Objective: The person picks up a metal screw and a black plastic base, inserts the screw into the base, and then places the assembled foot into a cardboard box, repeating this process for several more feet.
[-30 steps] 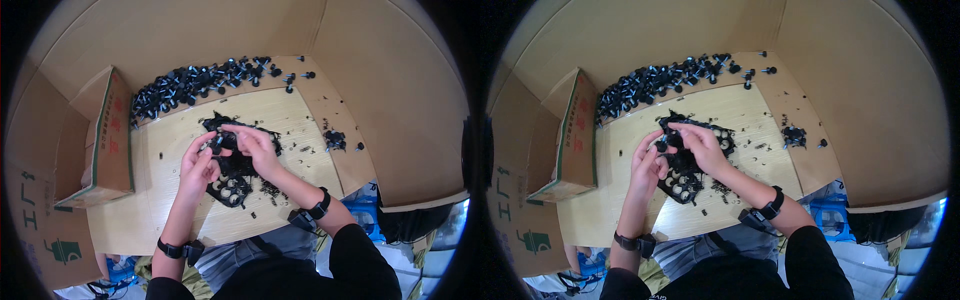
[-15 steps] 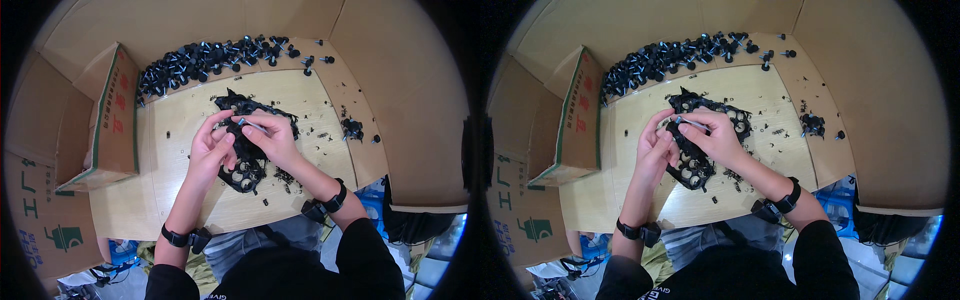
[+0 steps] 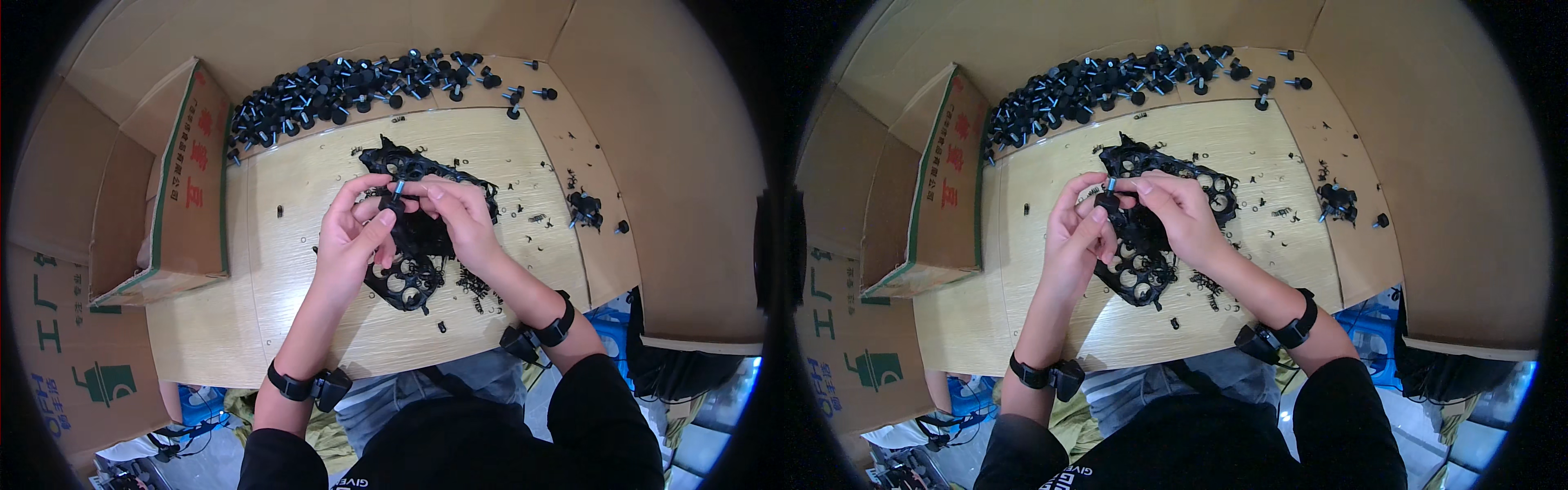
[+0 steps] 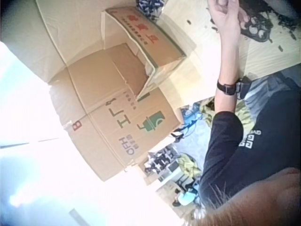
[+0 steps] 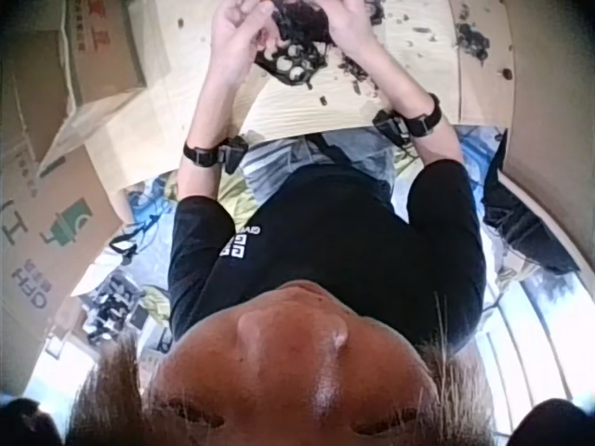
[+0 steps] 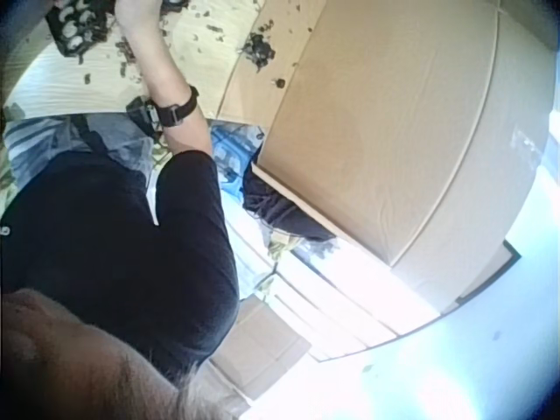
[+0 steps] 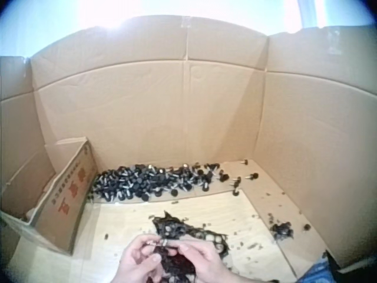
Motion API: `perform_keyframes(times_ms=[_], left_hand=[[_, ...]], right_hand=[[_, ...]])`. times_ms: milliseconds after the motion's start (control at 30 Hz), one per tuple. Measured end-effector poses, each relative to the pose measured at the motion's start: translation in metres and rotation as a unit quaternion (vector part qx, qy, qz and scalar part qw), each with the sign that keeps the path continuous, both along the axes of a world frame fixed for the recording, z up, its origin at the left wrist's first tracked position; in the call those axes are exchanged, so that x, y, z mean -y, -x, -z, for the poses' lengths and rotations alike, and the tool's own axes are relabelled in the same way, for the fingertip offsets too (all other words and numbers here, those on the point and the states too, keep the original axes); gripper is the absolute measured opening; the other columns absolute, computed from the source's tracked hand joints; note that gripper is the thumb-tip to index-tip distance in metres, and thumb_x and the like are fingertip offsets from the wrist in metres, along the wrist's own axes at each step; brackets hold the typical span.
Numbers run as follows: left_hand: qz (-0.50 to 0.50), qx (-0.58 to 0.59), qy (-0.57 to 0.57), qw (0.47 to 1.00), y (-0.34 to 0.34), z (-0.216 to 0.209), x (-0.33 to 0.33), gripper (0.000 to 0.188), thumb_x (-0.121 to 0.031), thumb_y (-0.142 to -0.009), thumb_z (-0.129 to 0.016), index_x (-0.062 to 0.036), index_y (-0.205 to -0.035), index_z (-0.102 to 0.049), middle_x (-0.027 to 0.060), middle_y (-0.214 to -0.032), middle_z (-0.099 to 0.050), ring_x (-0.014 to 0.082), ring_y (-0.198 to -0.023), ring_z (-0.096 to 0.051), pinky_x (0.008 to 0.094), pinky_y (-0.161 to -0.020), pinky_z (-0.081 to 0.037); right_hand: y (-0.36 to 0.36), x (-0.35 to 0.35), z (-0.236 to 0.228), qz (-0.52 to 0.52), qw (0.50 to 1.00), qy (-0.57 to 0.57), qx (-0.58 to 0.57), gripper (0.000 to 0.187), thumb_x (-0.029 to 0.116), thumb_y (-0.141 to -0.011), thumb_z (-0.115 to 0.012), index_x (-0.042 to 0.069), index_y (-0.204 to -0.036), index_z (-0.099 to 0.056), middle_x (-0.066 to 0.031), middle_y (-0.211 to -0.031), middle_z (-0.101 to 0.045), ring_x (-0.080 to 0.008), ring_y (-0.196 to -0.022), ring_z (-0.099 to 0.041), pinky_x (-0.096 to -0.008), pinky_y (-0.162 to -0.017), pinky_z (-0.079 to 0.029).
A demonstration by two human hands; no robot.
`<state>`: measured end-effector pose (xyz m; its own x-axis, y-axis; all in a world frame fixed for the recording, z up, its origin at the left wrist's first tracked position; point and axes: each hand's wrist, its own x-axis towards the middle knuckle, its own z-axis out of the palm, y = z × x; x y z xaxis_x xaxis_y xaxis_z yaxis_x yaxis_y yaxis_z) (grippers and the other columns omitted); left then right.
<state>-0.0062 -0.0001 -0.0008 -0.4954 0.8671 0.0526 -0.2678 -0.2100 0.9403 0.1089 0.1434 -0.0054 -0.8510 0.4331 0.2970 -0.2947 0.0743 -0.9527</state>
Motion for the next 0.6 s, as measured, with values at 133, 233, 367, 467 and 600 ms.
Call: perform_keyframes(times_ms=[133, 233, 367, 467, 600], left_hand=[[0.003, 0.0, -0.02, 1.0, 0.0, -0.002, 0.0, 0.046, -0.018, -0.094, -0.06, -0.0029, -0.134, -0.044, 0.0143, -0.103, -0.065, 0.0075, -0.052, -0.051, 0.0186, -0.046, -0.039], [-0.006, 0.007, -0.022, 1.0, 0.002, 0.0, 0.0, 0.04, -0.011, -0.094, -0.061, -0.0027, -0.131, -0.049, 0.0137, -0.104, -0.067, 0.007, -0.05, -0.051, 0.0194, -0.045, -0.039], [-0.012, -0.005, -0.015, 1.0, 0.001, 0.0, -0.002, 0.039, -0.009, -0.092, -0.062, -0.0026, -0.13, -0.052, 0.0132, -0.104, -0.067, 0.0052, -0.053, -0.049, 0.019, -0.046, -0.038], [-0.02, -0.005, -0.013, 1.0, 0.0, 0.001, -0.002, 0.041, -0.008, -0.091, -0.063, -0.0029, -0.13, -0.053, 0.0121, -0.103, -0.067, 0.0043, -0.056, -0.049, 0.0187, -0.047, -0.038], [-0.024, -0.02, -0.013, 0.999, -0.002, 0.002, -0.003, 0.044, -0.007, -0.089, -0.065, -0.0035, -0.132, -0.054, 0.0096, -0.106, -0.066, 0.0036, -0.058, -0.049, 0.0185, -0.047, -0.038]], right_hand=[[0.001, 0.001, 0.0, 0.014, 0.996, -0.08, -0.023, 0.033, 0.018, -0.1, -0.049, -0.004, -0.122, -0.062, -0.008, -0.094, -0.065, -0.0114, -0.084, -0.058, -0.0232, -0.08, -0.044], [0.005, 0.014, -0.003, 0.042, 0.998, 0.0, -0.037, 0.034, 0.018, -0.1, -0.05, -0.002, -0.126, -0.061, -0.0076, -0.094, -0.066, -0.0111, -0.082, -0.058, -0.0232, -0.076, -0.045], [-0.001, 0.005, -0.004, 0.022, 0.999, -0.03, 0.023, 0.033, 0.018, -0.1, -0.05, 0.0, -0.126, -0.061, -0.0065, -0.091, -0.066, -0.0105, -0.08, -0.058, -0.0236, -0.072, -0.045], [0.003, 0.005, -0.001, 0.036, 0.997, -0.075, 0.0, 0.029, 0.017, -0.099, -0.053, -0.001, -0.119, -0.065, -0.0057, -0.082, -0.064, -0.0115, -0.075, -0.055, -0.0249, -0.068, -0.043], [0.005, 0.003, 0.004, 0.037, 0.988, -0.151, -0.022, 0.023, 0.014, -0.096, -0.056, -0.004, -0.104, -0.067, -0.0066, -0.072, -0.058, -0.015, -0.068, -0.048, -0.0284, -0.062, -0.04]])
